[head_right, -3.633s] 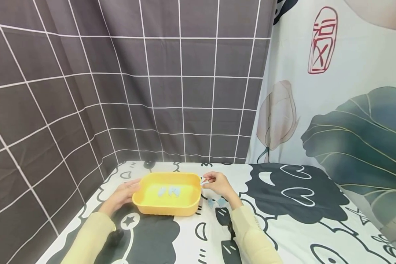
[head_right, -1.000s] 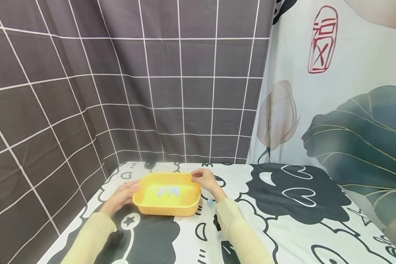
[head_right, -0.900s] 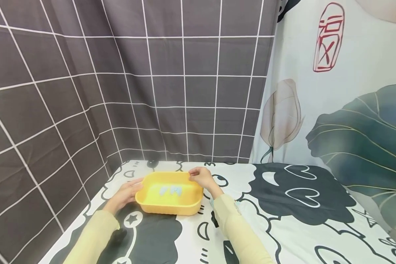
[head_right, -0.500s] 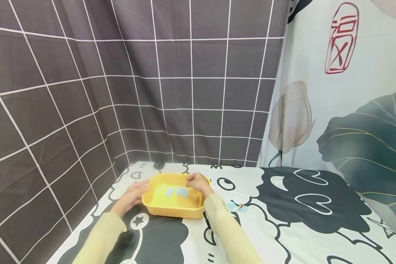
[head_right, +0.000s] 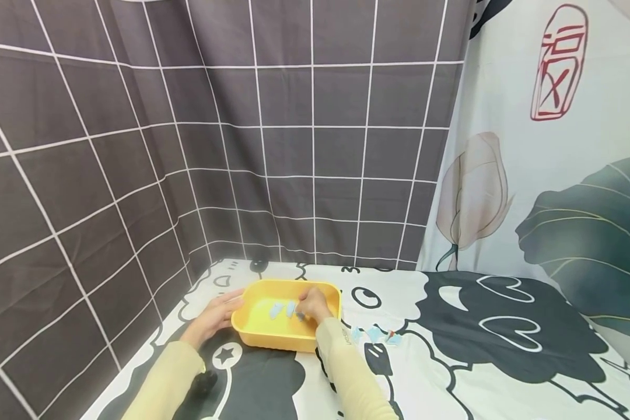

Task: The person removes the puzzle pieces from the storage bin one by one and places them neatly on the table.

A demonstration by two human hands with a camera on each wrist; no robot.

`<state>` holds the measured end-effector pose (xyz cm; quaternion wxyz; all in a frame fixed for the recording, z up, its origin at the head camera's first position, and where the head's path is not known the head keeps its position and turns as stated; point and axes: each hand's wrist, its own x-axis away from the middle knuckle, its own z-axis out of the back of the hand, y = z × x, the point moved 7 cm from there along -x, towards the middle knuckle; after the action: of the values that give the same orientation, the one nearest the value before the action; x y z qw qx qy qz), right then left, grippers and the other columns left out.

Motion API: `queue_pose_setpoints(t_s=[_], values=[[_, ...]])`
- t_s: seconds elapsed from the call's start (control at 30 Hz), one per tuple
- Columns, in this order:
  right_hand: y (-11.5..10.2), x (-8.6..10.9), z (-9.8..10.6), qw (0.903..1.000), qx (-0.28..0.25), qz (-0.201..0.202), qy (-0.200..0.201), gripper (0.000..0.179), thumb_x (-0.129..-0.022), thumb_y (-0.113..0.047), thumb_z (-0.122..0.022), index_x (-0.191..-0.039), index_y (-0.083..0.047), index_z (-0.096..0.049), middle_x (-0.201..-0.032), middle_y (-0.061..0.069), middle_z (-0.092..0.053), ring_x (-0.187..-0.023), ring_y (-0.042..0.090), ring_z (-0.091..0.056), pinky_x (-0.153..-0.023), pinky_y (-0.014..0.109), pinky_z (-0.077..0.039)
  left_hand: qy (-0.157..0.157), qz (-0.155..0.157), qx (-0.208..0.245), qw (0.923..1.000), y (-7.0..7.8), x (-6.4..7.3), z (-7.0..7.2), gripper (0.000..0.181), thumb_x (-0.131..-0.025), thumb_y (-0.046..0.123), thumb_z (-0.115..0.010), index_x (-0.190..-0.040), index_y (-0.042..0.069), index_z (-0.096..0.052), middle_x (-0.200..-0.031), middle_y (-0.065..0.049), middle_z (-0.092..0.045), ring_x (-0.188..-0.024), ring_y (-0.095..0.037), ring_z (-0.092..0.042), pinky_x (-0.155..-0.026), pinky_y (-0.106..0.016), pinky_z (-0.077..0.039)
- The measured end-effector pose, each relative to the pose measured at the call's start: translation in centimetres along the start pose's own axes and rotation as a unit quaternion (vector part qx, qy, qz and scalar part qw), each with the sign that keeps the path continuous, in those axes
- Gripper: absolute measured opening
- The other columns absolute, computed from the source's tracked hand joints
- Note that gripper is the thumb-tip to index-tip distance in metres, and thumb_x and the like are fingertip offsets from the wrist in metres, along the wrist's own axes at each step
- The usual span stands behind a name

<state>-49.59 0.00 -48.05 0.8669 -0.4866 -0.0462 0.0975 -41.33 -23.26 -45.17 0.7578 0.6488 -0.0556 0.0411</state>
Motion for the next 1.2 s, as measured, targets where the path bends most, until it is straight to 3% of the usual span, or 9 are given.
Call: queue_pose_setpoints(t_s=[0.03,0.13,0.37,0.43,0.53,0.7,0.97,1.2], values=[[-1.3,1.3,0.4,0.9998,0.002,-0.02,0.001,0.036,-0.063,0.006,-0.07,-0.099,0.006,-0.066,-0.095,0.017,-0.069,-0.083,0.022,-0.061,-0.074,0.028,-0.053,0.002,0.002,0.001,1.0,0.0,-0.1,0.0,0.049,-0.093,0.02,-0.055,-0.139,0.01,-0.043,-0.139,-0.019,-0.049,-0.099,-0.022,-0.068,-0.078,-0.034,-0.058],[-3.1,3.3,0.9,0.9998,0.017,-0.005,0.004,0.04,-0.062,0.011,-0.067,-0.101,0.01,-0.064,-0.098,0.021,-0.068,-0.086,0.023,-0.062,-0.077,0.027,-0.054,0.005,0.002,0.004,1.0,0.0,-0.2,-0.1,0.049,-0.093,0.021,-0.056,-0.139,0.01,-0.044,-0.138,-0.019,-0.05,-0.098,-0.023,-0.068,-0.077,-0.035,-0.058],[-4.0,4.3,0.8,0.9974,0.063,0.031,-0.01,0.045,-0.059,0.012,-0.074,-0.103,0.006,-0.066,-0.103,0.017,-0.069,-0.095,0.025,-0.062,-0.09,0.034,-0.051,0.006,-0.001,-0.008,0.9999,-0.1,0.1,0.0,0.051,-0.092,0.025,-0.057,-0.139,0.01,-0.044,-0.134,-0.018,-0.054,-0.101,-0.021,-0.066,-0.078,-0.034,-0.057],[-4.0,4.2,0.7,0.9971,0.067,0.032,-0.013,0.044,-0.058,0.012,-0.074,-0.101,0.005,-0.067,-0.101,0.016,-0.069,-0.093,0.023,-0.062,-0.086,0.031,-0.052,0.004,-0.003,-0.014,0.9999,-0.1,0.2,-0.1,0.051,-0.092,0.025,-0.057,-0.139,0.01,-0.044,-0.133,-0.019,-0.055,-0.102,-0.021,-0.066,-0.078,-0.034,-0.057],[-3.9,4.3,0.6,0.997,0.07,0.031,-0.016,0.041,-0.057,0.014,-0.07,-0.097,0.004,-0.068,-0.098,0.015,-0.069,-0.08,0.015,-0.059,-0.069,0.023,-0.052,0.003,-0.008,-0.017,0.9998,-0.1,0.3,-0.1,0.051,-0.092,0.024,-0.056,-0.139,0.009,-0.043,-0.132,-0.019,-0.056,-0.102,-0.022,-0.066,-0.078,-0.034,-0.058],[-3.7,4.5,0.6,0.9986,0.047,0.009,-0.021,0.039,-0.057,0.016,-0.062,-0.094,0.003,-0.067,-0.095,0.013,-0.068,-0.055,0.007,-0.048,-0.045,0.015,-0.042,0.008,-0.004,-0.007,0.9999,0.0,0.2,-0.1,0.05,-0.092,0.021,-0.056,-0.138,0.008,-0.044,-0.13,-0.02,-0.058,-0.101,-0.023,-0.067,-0.076,-0.034,-0.058],[-3.7,4.4,0.6,0.9972,0.067,0.031,-0.012,0.036,-0.058,0.014,-0.064,-0.092,0.003,-0.067,-0.092,0.014,-0.068,-0.068,0.012,-0.054,-0.053,0.017,-0.046,0.014,-0.01,-0.006,0.9998,0.1,0.3,-0.2,0.05,-0.092,0.021,-0.056,-0.138,0.007,-0.044,-0.129,-0.02,-0.058,-0.099,-0.021,-0.067,-0.076,-0.033,-0.058],[-3.8,4.4,0.9,0.999,0.038,0.021,-0.008,0.038,-0.064,0.013,-0.062,-0.101,0.005,-0.064,-0.099,0.017,-0.065,-0.052,0.01,-0.054,-0.045,0.018,-0.048,0.022,-0.009,-0.007,0.9997,-0.1,0.3,-0.2,0.05,-0.092,0.022,-0.057,-0.137,0.008,-0.045,-0.129,-0.019,-0.059,-0.1,-0.022,-0.067,-0.077,-0.035,-0.058]])
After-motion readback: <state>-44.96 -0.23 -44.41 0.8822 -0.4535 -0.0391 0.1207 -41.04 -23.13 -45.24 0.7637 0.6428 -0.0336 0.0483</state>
